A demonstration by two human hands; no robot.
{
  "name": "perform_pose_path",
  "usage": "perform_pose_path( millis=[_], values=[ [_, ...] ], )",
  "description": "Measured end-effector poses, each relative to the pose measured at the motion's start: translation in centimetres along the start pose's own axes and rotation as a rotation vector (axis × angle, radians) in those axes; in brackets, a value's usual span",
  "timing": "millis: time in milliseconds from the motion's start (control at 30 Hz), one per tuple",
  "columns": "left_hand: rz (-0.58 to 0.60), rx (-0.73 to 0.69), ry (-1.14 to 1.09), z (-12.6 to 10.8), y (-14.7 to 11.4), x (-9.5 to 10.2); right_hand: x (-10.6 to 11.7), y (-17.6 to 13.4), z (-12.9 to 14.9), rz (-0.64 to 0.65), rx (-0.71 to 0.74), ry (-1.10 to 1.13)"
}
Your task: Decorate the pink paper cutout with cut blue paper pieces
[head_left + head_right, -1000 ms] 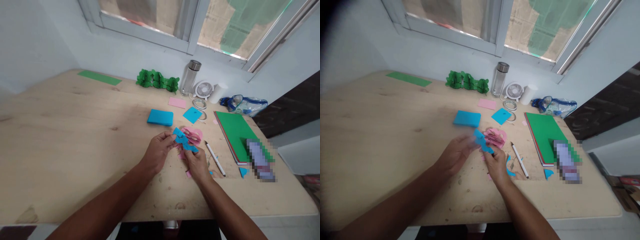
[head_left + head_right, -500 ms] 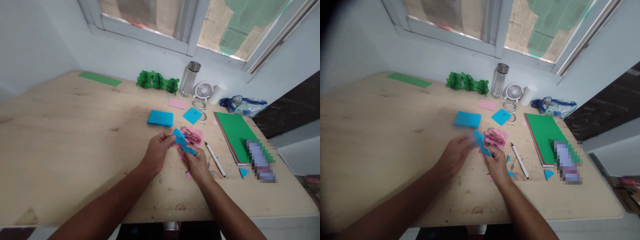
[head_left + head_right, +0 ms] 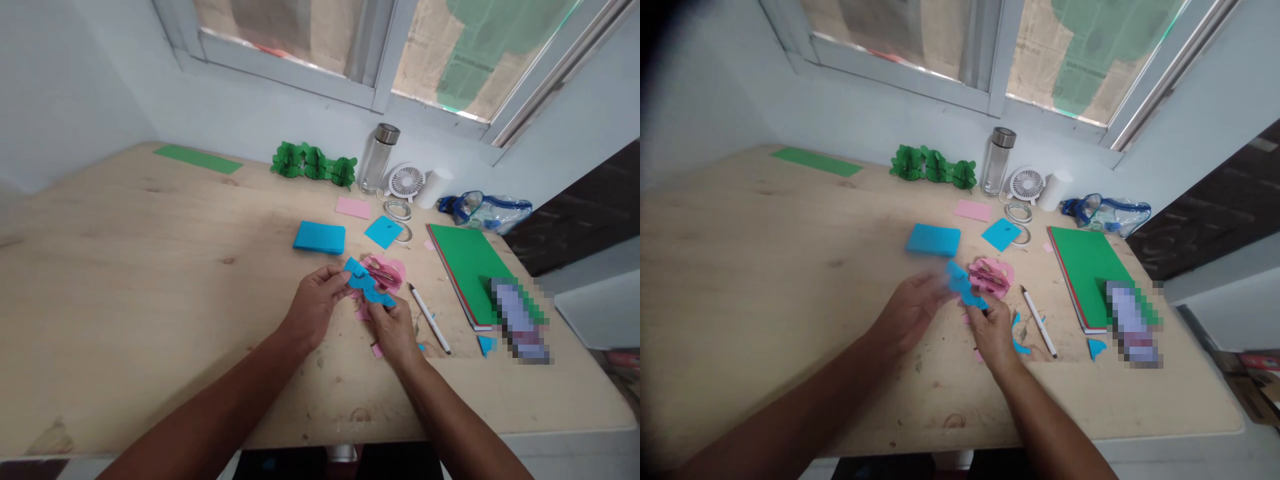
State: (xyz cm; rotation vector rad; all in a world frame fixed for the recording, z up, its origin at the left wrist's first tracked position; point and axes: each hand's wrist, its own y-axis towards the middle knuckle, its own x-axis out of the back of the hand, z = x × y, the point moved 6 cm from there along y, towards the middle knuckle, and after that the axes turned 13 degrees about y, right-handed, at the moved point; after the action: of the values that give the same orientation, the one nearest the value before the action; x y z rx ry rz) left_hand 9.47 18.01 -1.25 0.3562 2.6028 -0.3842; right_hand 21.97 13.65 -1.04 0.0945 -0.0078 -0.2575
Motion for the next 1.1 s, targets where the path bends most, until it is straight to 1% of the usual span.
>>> perform_pose_path(
  millis=[133, 300, 467, 600, 800, 1000, 1100],
  values=[
    [-0.008, -0.018, 0.036, -0.31, -0.01, 0.02, 0.00, -0.02, 0.03, -0.004, -0.006, -0.007],
    [-0.041, -0.034, 0.057, -0.33, 0.22, 0.32, -0.21, 0.05, 0.14, 0.044, -0.001, 0.003],
    [-0.031, -0.037, 0.036, -0.24, 0.29, 0.31, 0.22, -0.05, -0.09, -0.027, -0.033, -0.064],
    [-0.023, -0.009, 0.004, -0.23, 0.03, 0.11, 0.18, -0.14, -0.28, -0.014, -0.036, -0.090],
    [-0.027, -0.028, -0.011, -0.29, 0.02, 0.22, 0.20, -0.16, -0.76, -0.011, -0.090, -0.102],
    [-0.041, -0.023, -0.010, -0.21, -0.04, 0.09, 0.08, -0.13, -0.23, -0.020, -0.035, -0.049],
    [-0.028, -0.001, -0.028, 0.01, -0.08, -0.06, 0.09, -0.13, -0.23, -0.019, -0.037, -0.062]
  ],
)
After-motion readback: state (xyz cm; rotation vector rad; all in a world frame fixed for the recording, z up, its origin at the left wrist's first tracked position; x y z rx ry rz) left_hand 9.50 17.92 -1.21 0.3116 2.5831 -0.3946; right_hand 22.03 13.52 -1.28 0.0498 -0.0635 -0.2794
